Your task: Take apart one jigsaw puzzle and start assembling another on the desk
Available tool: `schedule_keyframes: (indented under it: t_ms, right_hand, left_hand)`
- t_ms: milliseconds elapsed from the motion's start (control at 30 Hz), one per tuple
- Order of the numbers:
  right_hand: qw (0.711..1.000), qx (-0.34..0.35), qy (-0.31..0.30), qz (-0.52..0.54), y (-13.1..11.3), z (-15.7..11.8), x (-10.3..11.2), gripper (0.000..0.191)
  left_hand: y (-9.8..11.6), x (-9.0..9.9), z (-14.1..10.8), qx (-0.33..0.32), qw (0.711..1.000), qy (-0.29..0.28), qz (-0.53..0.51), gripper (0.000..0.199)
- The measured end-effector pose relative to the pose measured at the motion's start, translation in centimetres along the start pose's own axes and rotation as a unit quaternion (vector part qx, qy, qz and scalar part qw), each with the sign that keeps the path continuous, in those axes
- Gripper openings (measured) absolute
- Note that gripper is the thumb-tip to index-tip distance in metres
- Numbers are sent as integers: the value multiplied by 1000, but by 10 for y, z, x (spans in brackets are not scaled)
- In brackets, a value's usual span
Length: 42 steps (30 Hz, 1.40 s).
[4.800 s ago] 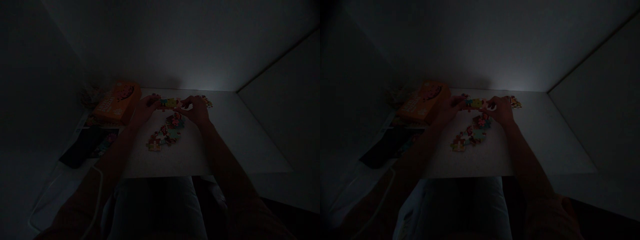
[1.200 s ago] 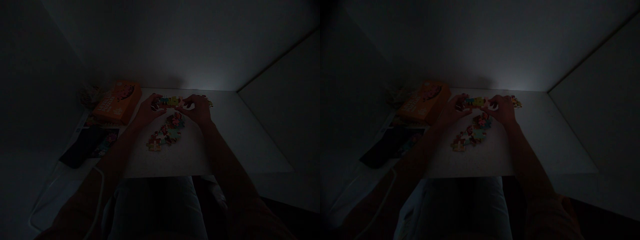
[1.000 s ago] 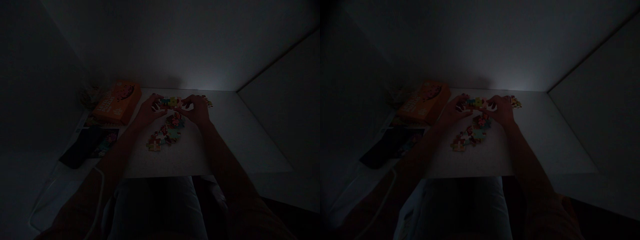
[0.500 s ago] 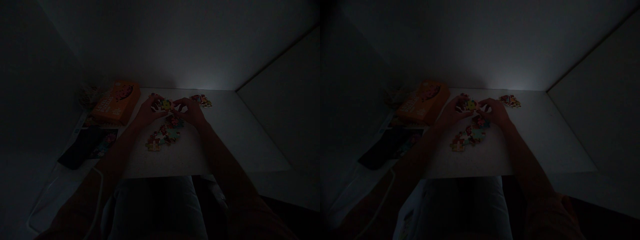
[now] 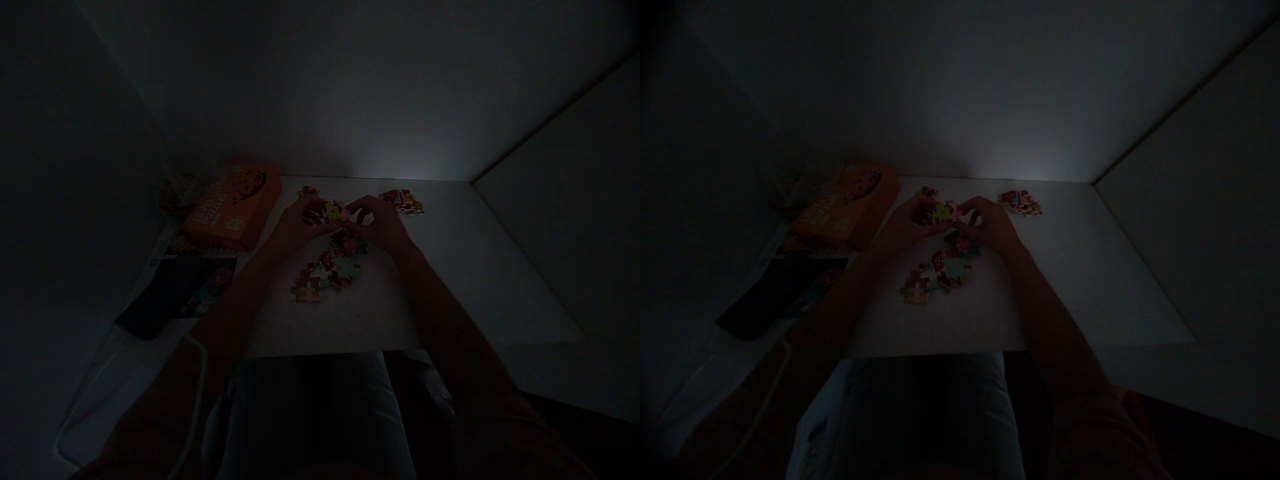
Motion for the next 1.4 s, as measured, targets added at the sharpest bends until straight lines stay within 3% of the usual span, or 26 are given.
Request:
schedule_keyframes:
  t_ms: [233,367,567,633,733,833,967,1033,1100,1233,1300,1400]
  right_hand:
    - [999,32,-18,35,-1,-1,2,58]
    - [996,74,-28,49,-7,-2,0,41]
    - [998,51,-13,36,1,-1,3,41]
    - [999,11,41,16,17,1,16,44]
    - [981,-104,158,-42,58,-5,48,53]
    - [933,-228,235,-147,98,-23,78,64]
    - [872,-333,254,-253,122,-44,92,83]
    - [878,-325,239,-256,121,-43,84,81]
    - [913,-269,204,-230,110,-32,65,71]
    - [984,-119,58,-117,76,-1,10,51]
    - [993,-86,-20,-78,63,14,-14,49]
    - [990,-91,-89,-65,58,35,-36,58]
  left_hand:
    - [-2,-4,0,8,1000,-17,-17,64]
    - [2,-8,-2,7,999,-38,-31,63]
    - [4,-7,-1,1,1000,-28,-14,74]
    - [2,0,0,10,1000,7,1,74]
    - [-2,13,2,26,997,68,22,50]
    - [-7,28,3,33,991,123,51,33]
    - [-19,41,3,50,980,170,86,29]
    - [-22,44,2,50,977,183,100,30]
    - [-22,45,1,45,975,189,113,28]
    - [-19,42,0,36,975,169,139,21]
    - [-17,41,0,32,976,157,149,19]
    - [-15,41,0,32,976,151,155,20]
Point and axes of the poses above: each hand's wrist, its own z-axis towards the middle knuckle, its own x-axis out of the back of the hand, y = z × x, the point moved 9 cm from there along z, towards the middle knuckle, and after that the axes turned 4 degrees about -z, right-handed, at the moved point
